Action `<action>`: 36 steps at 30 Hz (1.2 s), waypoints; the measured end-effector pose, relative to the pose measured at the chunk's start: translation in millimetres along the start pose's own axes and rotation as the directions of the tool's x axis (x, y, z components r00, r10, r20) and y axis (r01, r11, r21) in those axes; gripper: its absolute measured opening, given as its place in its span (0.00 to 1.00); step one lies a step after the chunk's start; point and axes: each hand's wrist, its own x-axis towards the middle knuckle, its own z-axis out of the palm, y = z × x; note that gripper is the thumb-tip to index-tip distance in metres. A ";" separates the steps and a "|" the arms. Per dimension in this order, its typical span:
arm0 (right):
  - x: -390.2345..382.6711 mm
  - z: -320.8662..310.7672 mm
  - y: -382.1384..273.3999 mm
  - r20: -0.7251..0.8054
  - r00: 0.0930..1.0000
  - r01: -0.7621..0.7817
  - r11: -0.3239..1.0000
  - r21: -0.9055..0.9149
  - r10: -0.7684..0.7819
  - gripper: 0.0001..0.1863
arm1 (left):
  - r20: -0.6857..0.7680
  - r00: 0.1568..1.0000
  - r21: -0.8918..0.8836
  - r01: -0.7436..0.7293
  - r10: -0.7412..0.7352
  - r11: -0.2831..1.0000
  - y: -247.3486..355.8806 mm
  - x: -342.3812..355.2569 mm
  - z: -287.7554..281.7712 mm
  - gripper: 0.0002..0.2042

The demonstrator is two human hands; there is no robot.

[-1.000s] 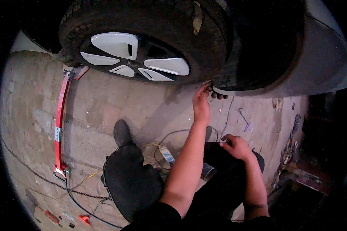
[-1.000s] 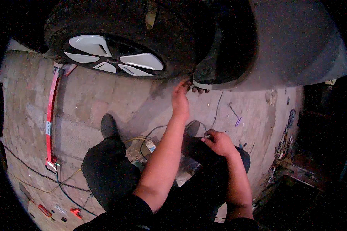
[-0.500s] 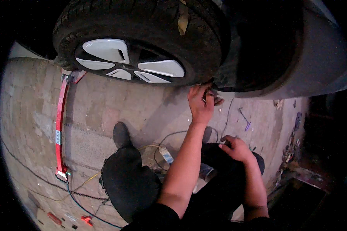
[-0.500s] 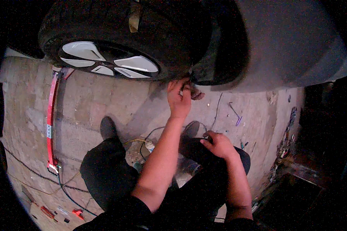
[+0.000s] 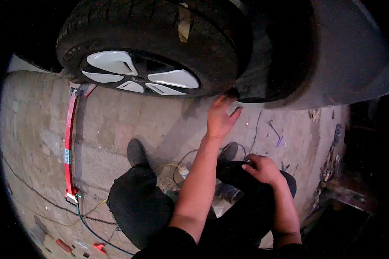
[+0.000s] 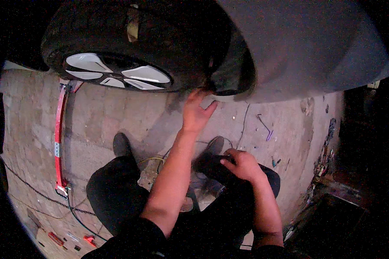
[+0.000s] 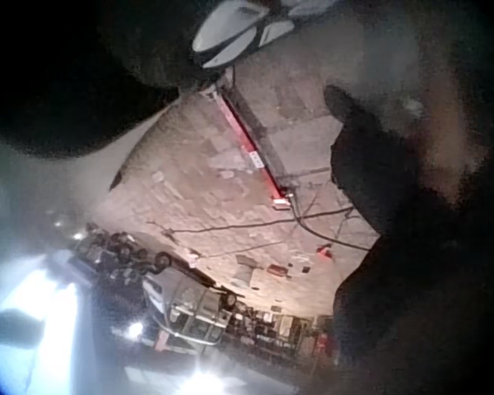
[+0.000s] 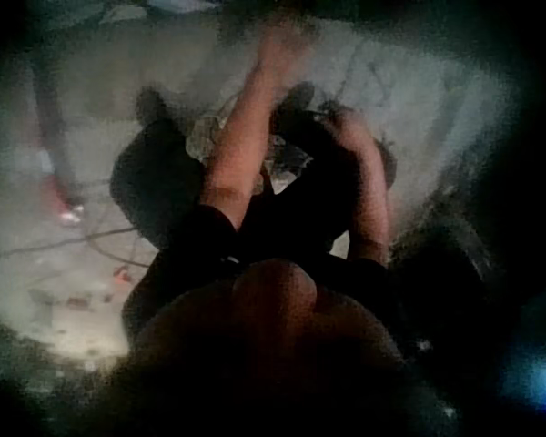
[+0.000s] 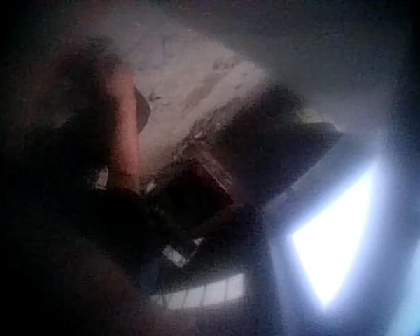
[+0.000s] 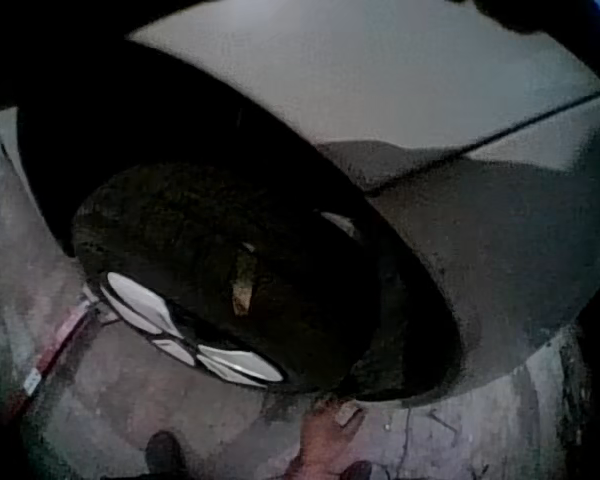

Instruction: The person removes a white car bumper by hand, detaching clips and pulling it away from the vehicle. They then reattach the bumper, aligning it and pressing it back into place around the wheel arch and headlight area.

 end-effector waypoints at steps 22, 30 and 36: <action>-12.4 -15.4 -20.7 -0.074 0.978 0.204 0.968 0.145 -0.195 0.21 | 0.145 0.990 0.181 -0.028 0.002 0.983 24.0 16.2 -16.2 0.12; 45.3 -22.6 -13.3 -0.147 0.988 0.069 0.683 0.728 0.057 0.22 | 0.144 0.989 0.202 0.014 -0.043 0.979 27.7 14.0 -13.3 0.11; 170.2 -15.8 -18.1 -0.178 0.965 0.263 -0.700 0.664 0.193 0.32 | 0.117 0.993 0.227 -0.036 0.009 0.973 18.4 18.4 -11.6 0.12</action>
